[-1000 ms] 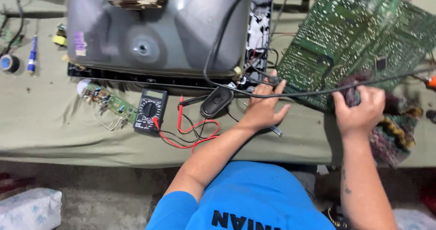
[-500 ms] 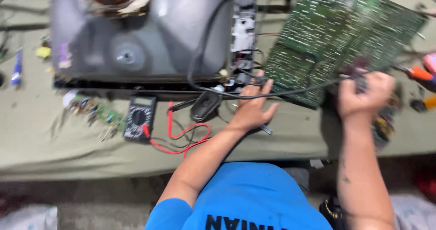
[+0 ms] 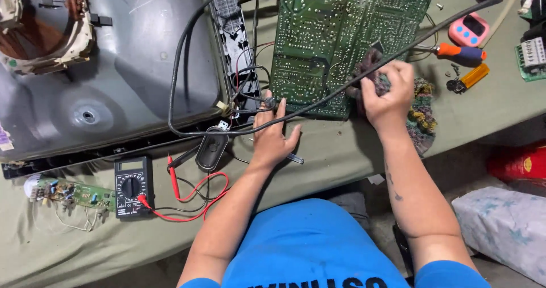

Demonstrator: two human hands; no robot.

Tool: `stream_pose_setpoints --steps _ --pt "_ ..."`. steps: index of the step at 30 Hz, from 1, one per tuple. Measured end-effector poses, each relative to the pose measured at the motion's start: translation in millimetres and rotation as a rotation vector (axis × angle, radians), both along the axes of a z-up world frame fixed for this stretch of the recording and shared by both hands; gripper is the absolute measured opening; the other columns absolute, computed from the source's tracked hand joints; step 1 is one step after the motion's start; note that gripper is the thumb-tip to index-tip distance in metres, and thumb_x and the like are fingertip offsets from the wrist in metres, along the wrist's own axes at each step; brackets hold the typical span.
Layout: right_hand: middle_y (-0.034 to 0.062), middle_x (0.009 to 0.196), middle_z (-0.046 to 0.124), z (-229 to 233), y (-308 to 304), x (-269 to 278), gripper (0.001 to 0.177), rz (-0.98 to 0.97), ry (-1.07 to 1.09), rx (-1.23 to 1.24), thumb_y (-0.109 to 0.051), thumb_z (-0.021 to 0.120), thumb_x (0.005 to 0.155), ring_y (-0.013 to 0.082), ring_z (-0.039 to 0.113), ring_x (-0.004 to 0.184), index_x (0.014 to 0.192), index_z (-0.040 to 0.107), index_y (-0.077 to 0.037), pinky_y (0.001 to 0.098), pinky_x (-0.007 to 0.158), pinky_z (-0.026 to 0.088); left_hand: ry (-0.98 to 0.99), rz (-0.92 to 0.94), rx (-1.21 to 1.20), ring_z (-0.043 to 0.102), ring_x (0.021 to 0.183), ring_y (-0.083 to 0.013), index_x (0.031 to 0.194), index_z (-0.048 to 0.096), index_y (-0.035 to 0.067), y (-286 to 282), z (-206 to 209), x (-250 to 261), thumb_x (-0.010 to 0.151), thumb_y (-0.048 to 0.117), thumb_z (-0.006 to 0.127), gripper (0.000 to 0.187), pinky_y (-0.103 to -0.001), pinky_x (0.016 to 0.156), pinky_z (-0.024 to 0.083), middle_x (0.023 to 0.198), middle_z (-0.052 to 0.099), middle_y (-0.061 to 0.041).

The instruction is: Cleaning and inspecting the internal circuit board and components of a disassembled CRT television using a cloth.

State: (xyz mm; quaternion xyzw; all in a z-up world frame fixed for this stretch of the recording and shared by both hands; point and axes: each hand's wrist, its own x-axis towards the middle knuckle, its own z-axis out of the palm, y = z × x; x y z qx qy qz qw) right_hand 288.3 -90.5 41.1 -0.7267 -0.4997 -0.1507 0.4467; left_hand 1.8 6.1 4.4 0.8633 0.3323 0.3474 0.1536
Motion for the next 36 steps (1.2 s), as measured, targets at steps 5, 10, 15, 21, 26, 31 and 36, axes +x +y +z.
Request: stream_pose_setpoints --steps 5,10,15,21,26,31,36 --pt "0.0069 0.108 0.059 -12.1 7.8 -22.8 0.043 -0.037 -0.035 -0.184 -0.032 0.090 0.082 0.0342 0.067 0.103 0.120 0.074 -0.019 0.0461 0.093 0.053 0.005 0.006 0.027 0.054 0.133 -0.0471 0.147 0.057 0.007 0.3 -1.4 0.3 0.080 0.042 0.080 0.079 -0.054 0.104 0.045 0.157 0.043 -0.028" --pt "-0.0013 0.096 0.060 -7.3 -17.1 -33.7 0.025 -0.023 0.065 -0.241 -0.024 0.083 0.087 0.0243 0.069 0.094 0.112 0.079 -0.023 0.0345 0.085 0.055 0.004 0.002 0.019 0.053 0.132 -0.0495 0.147 0.056 0.006 -0.4 0.4 0.8 0.081 0.040 0.080 0.078 -0.056 0.104 0.045 0.158 0.041 -0.029" --pt "0.0209 0.096 0.070 27.4 -31.5 -10.4 0.026 0.147 0.289 -0.276 -0.013 0.087 0.085 0.0426 0.069 0.097 0.109 0.079 -0.006 0.0460 0.088 0.054 0.019 0.005 0.005 0.052 0.134 -0.0485 0.149 0.055 0.008 -0.7 -3.0 0.5 0.081 0.043 0.080 0.080 -0.055 0.104 0.045 0.160 0.039 -0.028" --pt "0.0136 0.100 0.069 21.6 -7.9 -15.7 0.038 -0.016 0.143 -0.558 -0.040 0.078 0.090 0.0394 0.070 0.095 0.126 0.077 -0.026 0.0498 0.083 0.057 0.027 0.008 0.018 0.053 0.133 -0.0486 0.149 0.055 0.008 0.0 1.7 -0.2 0.081 0.042 0.080 0.080 -0.055 0.104 0.045 0.159 0.040 -0.028" --pt "0.0042 0.090 0.068 18.9 -30.5 -50.8 0.034 0.024 0.013 -0.545 -0.032 0.078 0.087 0.0281 0.071 0.088 0.121 0.078 -0.029 0.0369 0.078 0.058 0.038 0.017 0.010 0.053 0.133 -0.0487 0.149 0.055 0.008 -2.5 -0.3 -1.6 0.082 0.042 0.079 0.079 -0.055 0.105 0.044 0.159 0.041 -0.028" --pt "0.0216 0.091 0.070 54.5 -39.2 -29.2 0.034 0.216 0.259 -0.549 -0.018 0.078 0.085 0.0458 0.067 0.092 0.118 0.079 -0.018 0.0529 0.080 0.054 0.042 -0.005 -0.015 0.051 0.136 -0.0483 0.150 0.054 0.008 -0.9 3.0 -0.3 0.083 0.041 0.079 0.078 -0.055 0.106 0.043 0.160 0.039 -0.028" --pt "0.0139 0.096 0.070 46.2 -11.1 -19.3 0.040 0.014 0.121 -0.594 -0.037 0.075 0.091 0.0368 0.070 0.097 0.127 0.077 -0.021 0.0477 0.086 0.056 0.041 0.000 0.006 0.052 0.134 -0.0484 0.150 0.054 0.008 -0.3 1.9 -0.1 0.081 0.041 0.080 0.081 -0.055 0.105 0.044 0.159 0.039 -0.029"
